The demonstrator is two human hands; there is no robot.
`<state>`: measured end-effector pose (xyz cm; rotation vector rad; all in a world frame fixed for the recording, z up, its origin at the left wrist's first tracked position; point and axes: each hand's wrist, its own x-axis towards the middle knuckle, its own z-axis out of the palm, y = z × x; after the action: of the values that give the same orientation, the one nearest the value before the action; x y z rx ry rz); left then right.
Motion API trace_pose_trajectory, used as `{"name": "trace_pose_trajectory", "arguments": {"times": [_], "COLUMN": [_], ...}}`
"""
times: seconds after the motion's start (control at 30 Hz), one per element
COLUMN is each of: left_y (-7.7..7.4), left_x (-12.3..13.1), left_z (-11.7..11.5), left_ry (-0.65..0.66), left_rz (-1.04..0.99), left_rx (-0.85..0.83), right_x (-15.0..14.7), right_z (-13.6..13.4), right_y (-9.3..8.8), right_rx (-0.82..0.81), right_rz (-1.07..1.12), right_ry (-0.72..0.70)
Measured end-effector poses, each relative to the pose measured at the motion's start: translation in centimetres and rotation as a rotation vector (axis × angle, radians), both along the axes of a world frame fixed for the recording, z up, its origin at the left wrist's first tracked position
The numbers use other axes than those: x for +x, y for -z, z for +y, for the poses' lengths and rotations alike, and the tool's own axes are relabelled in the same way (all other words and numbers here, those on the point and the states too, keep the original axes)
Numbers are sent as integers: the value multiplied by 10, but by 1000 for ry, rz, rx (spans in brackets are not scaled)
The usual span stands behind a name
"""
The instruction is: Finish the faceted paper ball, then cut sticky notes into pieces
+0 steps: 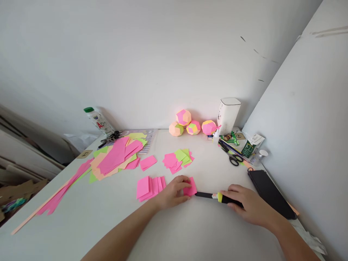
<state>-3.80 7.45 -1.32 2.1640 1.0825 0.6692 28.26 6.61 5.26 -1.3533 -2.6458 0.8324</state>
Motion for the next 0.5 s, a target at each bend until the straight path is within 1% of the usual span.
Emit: {"name": "trace_pose_trajectory", "arguments": {"times": [0.13, 0.23, 0.37, 0.5], "left_y": [-3, -2, 0, 0], "left_x": [1, 4, 8, 10], "left_z": [-1, -4, -7, -8], "left_ry": [-2, -18, -36, -41], "left_rz": [9, 35, 68, 59], "left_rx": [25, 88, 174, 200], "right_x": [2, 2, -1, -2], "right_z": [0, -1, -1, -1], "right_y": [-2, -4, -4, 0], "right_rx": [-42, -63, -54, -31], "right_rz": [15, 30, 21, 14], "right_ry": [-26, -54, -67, -45]}}
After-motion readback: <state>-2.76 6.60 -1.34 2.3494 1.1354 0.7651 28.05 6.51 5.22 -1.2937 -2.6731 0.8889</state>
